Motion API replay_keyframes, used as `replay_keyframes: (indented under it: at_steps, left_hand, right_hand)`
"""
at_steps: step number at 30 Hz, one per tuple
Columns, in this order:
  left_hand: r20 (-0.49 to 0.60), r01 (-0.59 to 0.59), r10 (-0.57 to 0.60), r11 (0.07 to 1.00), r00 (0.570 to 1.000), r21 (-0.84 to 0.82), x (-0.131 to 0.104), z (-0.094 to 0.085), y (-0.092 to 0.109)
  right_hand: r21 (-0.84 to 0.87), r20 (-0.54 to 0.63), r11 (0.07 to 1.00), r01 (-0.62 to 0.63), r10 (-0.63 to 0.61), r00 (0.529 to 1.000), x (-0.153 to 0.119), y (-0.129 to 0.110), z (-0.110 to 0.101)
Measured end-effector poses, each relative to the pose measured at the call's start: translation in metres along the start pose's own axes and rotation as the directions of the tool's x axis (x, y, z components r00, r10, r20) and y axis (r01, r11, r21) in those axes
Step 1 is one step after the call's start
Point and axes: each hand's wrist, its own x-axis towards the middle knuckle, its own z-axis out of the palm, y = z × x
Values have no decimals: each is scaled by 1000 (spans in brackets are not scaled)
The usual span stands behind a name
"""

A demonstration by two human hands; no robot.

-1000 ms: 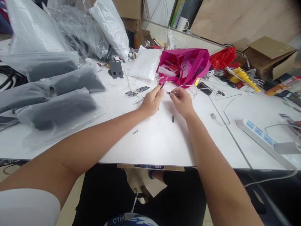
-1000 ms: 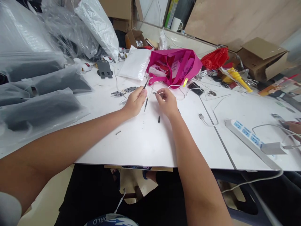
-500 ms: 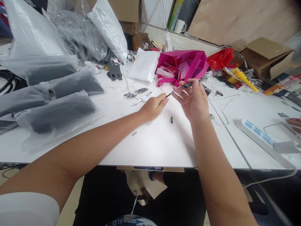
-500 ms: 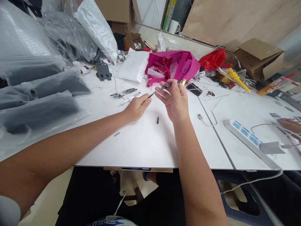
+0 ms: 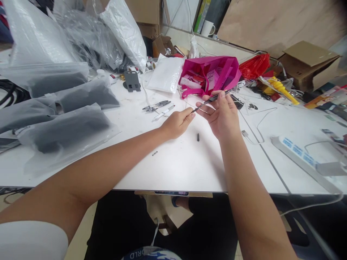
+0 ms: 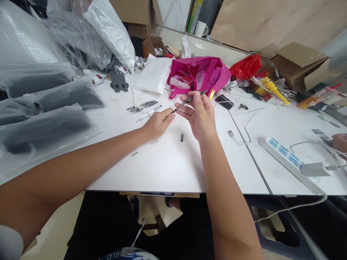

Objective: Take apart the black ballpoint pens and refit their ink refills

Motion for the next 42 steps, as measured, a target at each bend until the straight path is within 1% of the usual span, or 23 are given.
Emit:
replay_keyframes:
  at_steps: [9,17,22,27,32,37,39,42]
  left_hand:
    - [-20,-28,29,999,999,24,1,1,-2]
    - [-49,-43,46,997,998,58,1,1,-4]
    - [-60,-51,55,996,997,72,1,2,-3]
    - [-72,-35,42,995,997,92,2,2,-4]
    - [-67,-48,56,992,996,114,2,2,-3]
    - [-54,-55,62,991,997,124,1,3,-3]
    - [-38,-47,52,992,998,121,1,4,-4]
    - [-24,-27,30,993,999,111,1,4,-3]
  right_hand:
    - [-81,64,997,14,-9,998,-2,6,6]
    - [-139,97,990,11,2,995,-1,18,10]
    - [-173,37,985,18,-12,999,2,25,10]
    - [-252,55,967,34,-21,998,2,29,12]
    - [-325,34,941,98,-92,995,2,29,12]
    - [-396,56,904,161,-151,987,2,32,12]
    - [-433,30,886,168,-172,985,1,34,13]
    - [-521,-41,843,134,-181,983,-1,33,14]
